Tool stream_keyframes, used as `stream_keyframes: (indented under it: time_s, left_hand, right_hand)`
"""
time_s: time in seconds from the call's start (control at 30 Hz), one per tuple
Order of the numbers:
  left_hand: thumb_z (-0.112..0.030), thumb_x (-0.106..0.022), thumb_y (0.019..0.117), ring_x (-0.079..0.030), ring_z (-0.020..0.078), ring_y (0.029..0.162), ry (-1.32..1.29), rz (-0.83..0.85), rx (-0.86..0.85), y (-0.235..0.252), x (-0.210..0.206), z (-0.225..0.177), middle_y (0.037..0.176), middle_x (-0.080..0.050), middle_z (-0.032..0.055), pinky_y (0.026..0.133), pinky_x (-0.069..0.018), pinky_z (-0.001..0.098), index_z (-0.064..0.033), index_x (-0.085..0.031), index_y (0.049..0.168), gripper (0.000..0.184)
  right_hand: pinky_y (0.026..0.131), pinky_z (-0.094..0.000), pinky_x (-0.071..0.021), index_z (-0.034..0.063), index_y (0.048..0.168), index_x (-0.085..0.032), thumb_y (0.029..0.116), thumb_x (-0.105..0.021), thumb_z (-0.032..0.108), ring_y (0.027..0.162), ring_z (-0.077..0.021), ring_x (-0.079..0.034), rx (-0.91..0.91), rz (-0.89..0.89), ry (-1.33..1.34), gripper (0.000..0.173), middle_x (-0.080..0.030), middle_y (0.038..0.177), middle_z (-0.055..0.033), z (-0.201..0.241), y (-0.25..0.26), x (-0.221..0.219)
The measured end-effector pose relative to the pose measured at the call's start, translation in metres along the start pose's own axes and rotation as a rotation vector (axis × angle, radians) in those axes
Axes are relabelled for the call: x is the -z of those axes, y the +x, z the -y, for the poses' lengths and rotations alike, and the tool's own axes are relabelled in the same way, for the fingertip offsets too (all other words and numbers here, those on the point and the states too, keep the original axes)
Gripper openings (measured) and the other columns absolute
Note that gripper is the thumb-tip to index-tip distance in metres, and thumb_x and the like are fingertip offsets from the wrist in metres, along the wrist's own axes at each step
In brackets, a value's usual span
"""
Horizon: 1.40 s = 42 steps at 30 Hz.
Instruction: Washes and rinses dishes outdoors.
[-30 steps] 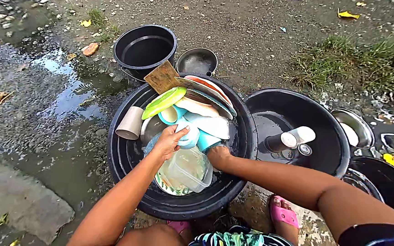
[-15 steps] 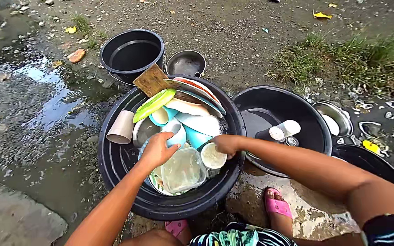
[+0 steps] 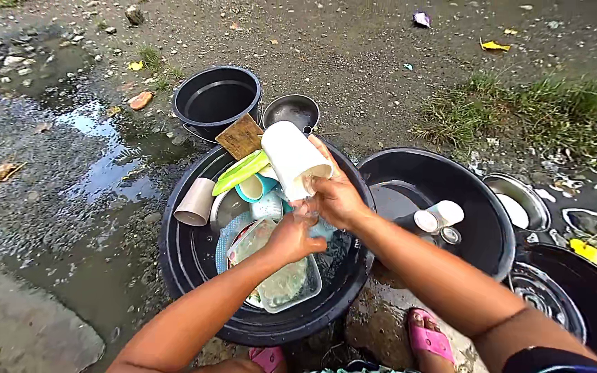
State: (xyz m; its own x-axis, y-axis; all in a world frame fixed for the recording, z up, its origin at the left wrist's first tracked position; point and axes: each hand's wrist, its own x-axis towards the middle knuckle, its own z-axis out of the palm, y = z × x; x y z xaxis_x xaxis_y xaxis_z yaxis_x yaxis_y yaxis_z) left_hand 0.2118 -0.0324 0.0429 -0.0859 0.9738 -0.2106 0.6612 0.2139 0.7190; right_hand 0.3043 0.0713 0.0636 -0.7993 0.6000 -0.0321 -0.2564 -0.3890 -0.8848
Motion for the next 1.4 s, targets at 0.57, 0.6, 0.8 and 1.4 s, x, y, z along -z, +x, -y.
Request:
stream_keyframes:
  time_s: [0.57, 0.6, 0.8, 1.4]
  left_hand:
    - [-0.035, -0.033, 0.1116, -0.067, 0.0231, 0.081, -1.058, -0.085, 0.572, 0.016, 0.000, 0.028, 0.095, -0.065, 0.0111, 0.066, -0.0585, 0.0396, -0.0078, -0.056, 0.118, 0.036]
    - [-0.038, -0.030, 0.1114, -0.068, 0.0250, 0.084, -1.111, -0.067, 0.583, 0.016, 0.002, 0.030, 0.098, -0.065, 0.0118, 0.068, -0.0594, 0.0414, -0.0091, -0.055, 0.119, 0.039]
    - [-0.032, -0.024, 0.1104, -0.073, 0.0200, 0.084, -1.294, -0.025, 0.378, 0.010, 0.011, 0.023, 0.091, -0.072, 0.0084, 0.072, -0.0628, 0.0364, -0.0095, -0.059, 0.107, 0.042]
    - [-0.047, -0.042, 0.1071, -0.064, 0.0312, 0.100, -1.302, -0.160, 0.624, 0.119, -0.060, -0.087, 0.117, -0.061, 0.0178, 0.078, -0.0566, 0.0453, -0.0096, -0.051, 0.132, 0.047]
  right_hand:
    - [0.072, -0.0343, -0.0653, 0.0440, 0.144, -0.042, 0.0935, -0.055, 0.069, 0.103, -0.0154, -0.073, 0.565, 0.141, 0.095, 0.057, -0.064, 0.135, 0.0073, -0.050, 0.049, 0.035]
    - [0.079, -0.0356, -0.0645, 0.0455, 0.144, -0.041, 0.0933, -0.062, 0.062, 0.108, -0.0156, -0.071, 0.560, 0.157, 0.162, 0.057, -0.063, 0.135, 0.0077, -0.046, 0.049, 0.038]
    - [0.095, -0.0515, -0.0584, 0.0287, 0.151, -0.031, 0.0727, -0.085, 0.052, 0.120, -0.0301, -0.066, 0.524, 0.233, 0.313, 0.098, -0.062, 0.137, -0.0078, 0.005, 0.043, 0.098]
    - [0.105, -0.0681, -0.0412, -0.0017, 0.152, -0.035, 0.0711, -0.092, 0.006, 0.128, -0.0544, -0.053, -0.434, -0.704, -1.165, 0.100, -0.054, 0.137, -0.0375, -0.035, -0.005, 0.400]
